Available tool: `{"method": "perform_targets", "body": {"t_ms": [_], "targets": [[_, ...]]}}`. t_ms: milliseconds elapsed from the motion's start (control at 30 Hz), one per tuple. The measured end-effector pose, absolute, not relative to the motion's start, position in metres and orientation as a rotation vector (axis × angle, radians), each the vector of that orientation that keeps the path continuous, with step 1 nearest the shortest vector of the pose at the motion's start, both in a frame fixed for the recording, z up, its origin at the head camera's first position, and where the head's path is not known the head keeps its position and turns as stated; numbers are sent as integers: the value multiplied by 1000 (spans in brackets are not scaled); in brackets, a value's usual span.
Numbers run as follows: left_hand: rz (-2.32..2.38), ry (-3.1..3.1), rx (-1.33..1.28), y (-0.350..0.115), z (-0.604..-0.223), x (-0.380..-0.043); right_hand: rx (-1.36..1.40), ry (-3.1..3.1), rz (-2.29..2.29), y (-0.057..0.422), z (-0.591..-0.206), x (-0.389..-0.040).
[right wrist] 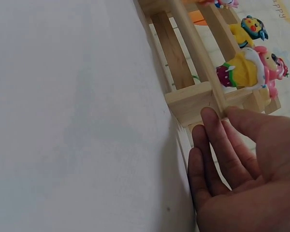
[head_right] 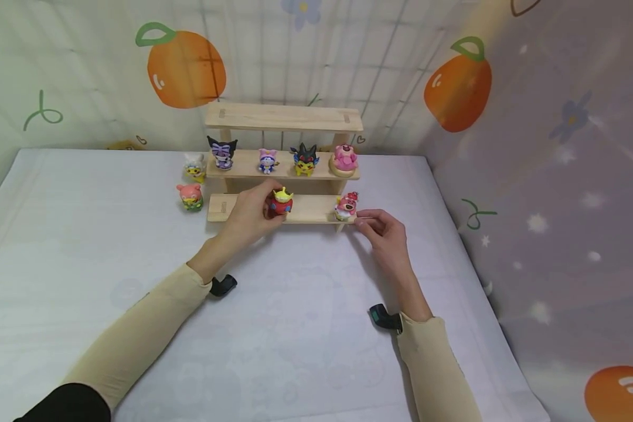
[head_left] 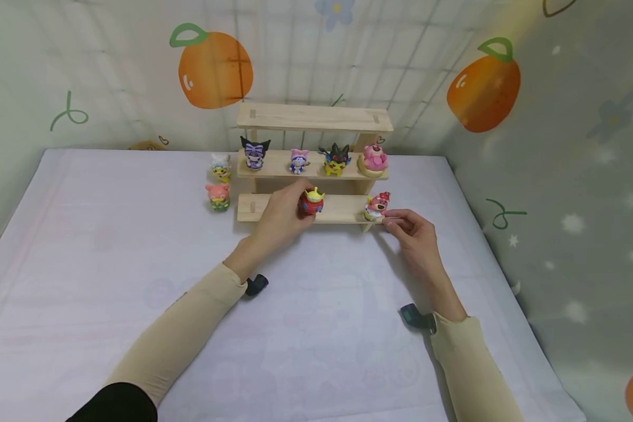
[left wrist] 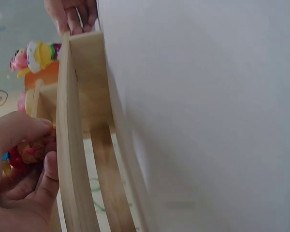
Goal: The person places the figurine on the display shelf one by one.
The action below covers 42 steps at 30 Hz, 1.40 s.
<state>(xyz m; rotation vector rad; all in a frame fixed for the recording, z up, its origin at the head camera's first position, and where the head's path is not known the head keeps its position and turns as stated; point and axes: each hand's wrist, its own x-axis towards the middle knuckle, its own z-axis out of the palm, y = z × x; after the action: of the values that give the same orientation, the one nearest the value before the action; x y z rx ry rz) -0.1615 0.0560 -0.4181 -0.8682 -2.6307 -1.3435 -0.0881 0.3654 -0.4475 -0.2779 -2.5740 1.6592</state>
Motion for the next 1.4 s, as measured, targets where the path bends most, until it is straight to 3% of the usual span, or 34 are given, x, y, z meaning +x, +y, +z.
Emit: {"method": "perform_targets", "body": {"t_ms": [600, 1400], "targets": [[-1384, -2644, -845, 97, -418, -158, -265, -2593, 1602, 364, -445, -88], [-1584, -2553, -866, 79, -423, -157, -252, -2587, 1619, 366, -447, -88]]}}
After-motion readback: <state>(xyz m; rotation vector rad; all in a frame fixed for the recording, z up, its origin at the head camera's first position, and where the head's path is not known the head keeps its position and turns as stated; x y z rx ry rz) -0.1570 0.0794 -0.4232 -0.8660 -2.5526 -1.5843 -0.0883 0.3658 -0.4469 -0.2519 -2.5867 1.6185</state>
